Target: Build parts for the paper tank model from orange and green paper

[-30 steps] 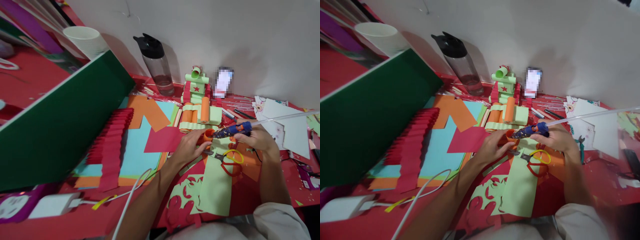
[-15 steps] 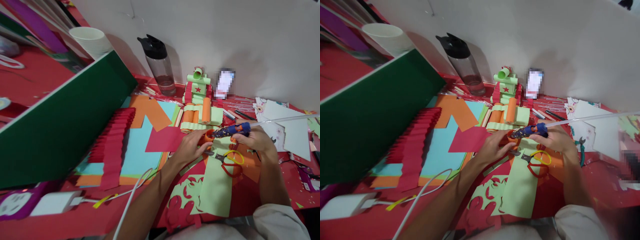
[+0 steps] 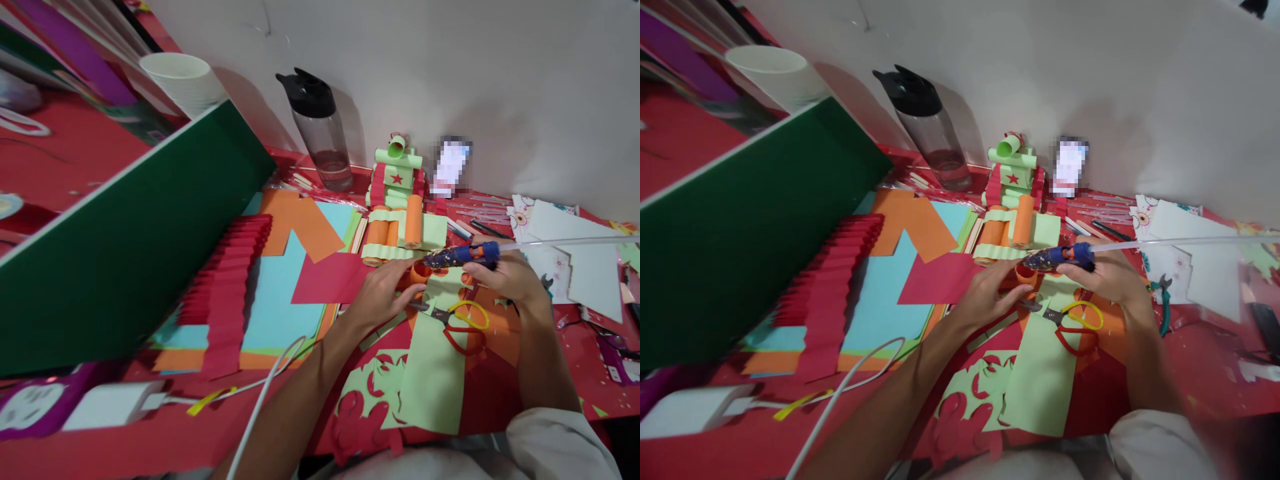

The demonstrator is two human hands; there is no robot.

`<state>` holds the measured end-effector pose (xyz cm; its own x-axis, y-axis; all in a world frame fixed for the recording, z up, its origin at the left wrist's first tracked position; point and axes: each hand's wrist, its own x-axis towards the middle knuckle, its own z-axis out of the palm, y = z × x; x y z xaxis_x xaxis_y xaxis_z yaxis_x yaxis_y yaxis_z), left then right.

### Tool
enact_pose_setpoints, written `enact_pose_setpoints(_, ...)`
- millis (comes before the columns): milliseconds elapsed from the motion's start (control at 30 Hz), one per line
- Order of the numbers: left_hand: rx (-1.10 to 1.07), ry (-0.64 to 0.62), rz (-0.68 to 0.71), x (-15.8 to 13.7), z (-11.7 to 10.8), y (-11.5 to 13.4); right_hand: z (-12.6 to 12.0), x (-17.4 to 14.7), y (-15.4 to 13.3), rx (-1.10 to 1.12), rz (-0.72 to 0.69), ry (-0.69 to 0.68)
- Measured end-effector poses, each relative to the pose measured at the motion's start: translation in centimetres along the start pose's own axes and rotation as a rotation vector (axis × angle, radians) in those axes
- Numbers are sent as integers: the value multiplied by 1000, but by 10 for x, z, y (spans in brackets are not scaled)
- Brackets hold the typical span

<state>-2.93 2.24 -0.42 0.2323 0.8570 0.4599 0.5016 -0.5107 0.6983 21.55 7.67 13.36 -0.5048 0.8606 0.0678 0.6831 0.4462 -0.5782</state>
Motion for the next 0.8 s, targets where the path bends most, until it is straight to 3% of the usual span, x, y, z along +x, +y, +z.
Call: enact_pose_setpoints(800, -5, -8, -17, -1, 0, 1, -14, -5, 20, -21, 0, 47)
